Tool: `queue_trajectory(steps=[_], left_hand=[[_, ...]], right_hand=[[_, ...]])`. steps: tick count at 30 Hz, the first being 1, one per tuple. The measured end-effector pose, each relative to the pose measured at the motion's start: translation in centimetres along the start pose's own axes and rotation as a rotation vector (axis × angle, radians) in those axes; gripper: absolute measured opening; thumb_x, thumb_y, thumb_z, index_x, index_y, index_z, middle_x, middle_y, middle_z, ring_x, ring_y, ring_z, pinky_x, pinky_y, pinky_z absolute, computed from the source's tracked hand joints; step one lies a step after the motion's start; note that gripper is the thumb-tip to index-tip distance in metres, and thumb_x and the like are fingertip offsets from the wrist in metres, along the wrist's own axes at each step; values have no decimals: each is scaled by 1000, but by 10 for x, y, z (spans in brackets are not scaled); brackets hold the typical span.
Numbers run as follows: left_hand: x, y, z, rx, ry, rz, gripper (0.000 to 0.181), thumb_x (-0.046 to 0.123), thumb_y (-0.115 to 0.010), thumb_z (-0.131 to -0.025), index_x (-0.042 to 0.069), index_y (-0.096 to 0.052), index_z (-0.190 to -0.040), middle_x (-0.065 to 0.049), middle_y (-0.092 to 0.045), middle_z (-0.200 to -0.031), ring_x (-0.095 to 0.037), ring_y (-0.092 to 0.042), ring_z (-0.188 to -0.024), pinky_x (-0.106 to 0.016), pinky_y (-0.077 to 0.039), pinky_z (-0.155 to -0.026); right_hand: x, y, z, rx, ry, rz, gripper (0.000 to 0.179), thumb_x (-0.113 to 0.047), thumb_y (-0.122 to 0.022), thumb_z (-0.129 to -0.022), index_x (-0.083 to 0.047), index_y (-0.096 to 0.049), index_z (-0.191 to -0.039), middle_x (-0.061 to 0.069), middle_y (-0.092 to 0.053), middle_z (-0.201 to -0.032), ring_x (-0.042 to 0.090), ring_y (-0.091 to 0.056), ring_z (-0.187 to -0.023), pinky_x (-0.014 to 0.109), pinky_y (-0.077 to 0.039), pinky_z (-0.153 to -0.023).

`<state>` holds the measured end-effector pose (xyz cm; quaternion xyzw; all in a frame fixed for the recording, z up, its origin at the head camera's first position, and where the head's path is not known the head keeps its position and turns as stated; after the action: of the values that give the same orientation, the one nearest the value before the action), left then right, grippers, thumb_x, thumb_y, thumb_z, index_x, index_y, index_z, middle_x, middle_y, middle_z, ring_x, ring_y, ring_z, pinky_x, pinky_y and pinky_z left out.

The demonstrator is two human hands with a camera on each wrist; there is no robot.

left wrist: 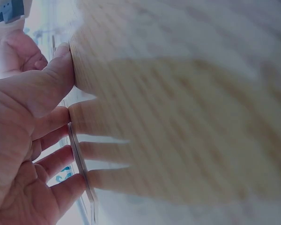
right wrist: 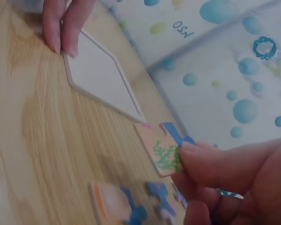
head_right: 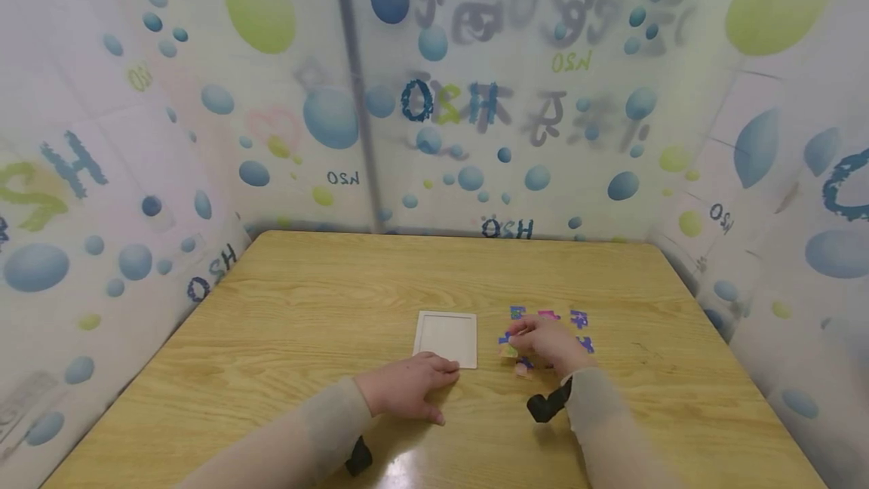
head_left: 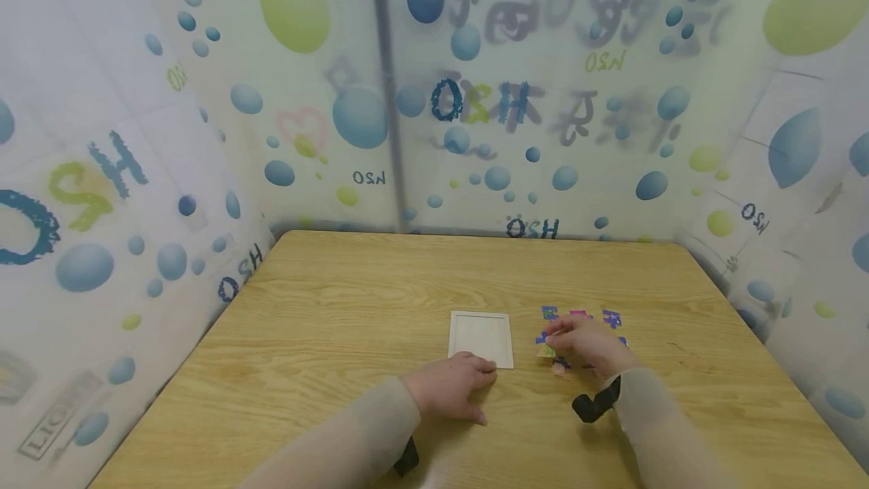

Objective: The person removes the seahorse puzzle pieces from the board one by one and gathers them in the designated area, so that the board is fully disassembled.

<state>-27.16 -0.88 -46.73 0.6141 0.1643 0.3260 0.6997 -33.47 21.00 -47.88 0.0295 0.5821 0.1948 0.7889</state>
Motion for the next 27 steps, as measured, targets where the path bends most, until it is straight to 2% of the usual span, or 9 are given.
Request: queue_trajectory(steps=[1, 3, 7, 10, 13, 18, 22, 27], left_hand=[[0, 0, 0, 0, 0, 0, 70, 50, -67, -86, 12, -49, -142, 4, -39, -150, -19, -36, -136, -26, -31, -110], [0, 0, 0, 0, -1, 2, 70, 50, -67, -86, 12, -48, -142, 3, -38, -150, -19, -36, -136, -26, -31, -110], [1, 1, 1, 3, -4, -3, 70, 50, -66, -86, 11, -48, -142, 3, -39, -150, -18, -36, -136, -26, -31, -110], [1, 1, 1, 5, -3, -4, 70, 50, -66, -86, 11, -48, -142, 3, -39, -150, -18, -36, -136, -26, -31, -110], [2, 2, 1, 3, -1, 0, 71, 50, -66, -86, 11, -48, -142, 4, -39, -150, -18, -36, -136, -26, -32, -110], [2, 3, 2, 4, -3, 1, 70, 49, -67, -86, 11, -48, -142, 3, -39, -150, -17, -36, -135, -25, -32, -110], [2, 3, 2, 5, -4, 1, 70, 49, -66, -86, 11, -48, -142, 3, -39, -150, -18, -36, -136, -26, -32, -110], [2, 2, 1, -1, -5, 2, 70, 50, -66, -86, 11, -48, -142, 4, -38, -150, -18, -36, -136, -26, -32, -110]], right_hand=[[1, 4, 1, 3, 8, 17, 24, -9, -64, -90, -1, -61, -111, 11, -55, -110, 29, -48, -99, 43, -45, -81], [3, 13, 4, -2, 27, 52, 23, -10, -64, -90, -1, -61, -111, 10, -55, -110, 28, -47, -100, 43, -40, -81], [9, 27, 9, -30, 1, 19, 25, -10, -61, -92, 1, -58, -114, 7, -56, -98, 22, -49, -79, 34, -45, -59], [11, 38, 12, -45, 16, 46, 26, -9, -61, -92, 4, -57, -114, 6, -55, -95, 20, -49, -74, 32, -47, -54], [14, 50, 13, -36, 53, 127, 25, -8, -62, -91, 6, -58, -112, 7, -57, -100, 19, -51, -82, 32, -49, -66], [22, 69, 14, 3, 63, 241, 24, -10, -64, -90, 5, -63, -108, 8, -60, -106, 21, -49, -96, 35, -39, -83], [29, 81, 16, 13, 22, 258, 27, -12, -64, -90, 5, -63, -111, 8, -61, -106, 25, -49, -98, 40, -38, -85], [34, 93, 20, 8, -1, 266, 29, -14, -64, -91, 5, -63, -112, 7, -62, -102, 24, -50, -94, 38, -40, -81]])
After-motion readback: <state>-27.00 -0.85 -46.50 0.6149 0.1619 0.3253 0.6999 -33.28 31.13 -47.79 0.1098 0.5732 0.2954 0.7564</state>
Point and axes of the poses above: each hand's wrist, its own z-axis away from the middle knuckle, its own y-axis out of the back of the hand, x = y × z, the point moved 6 cm from there along -z, towards the middle knuckle
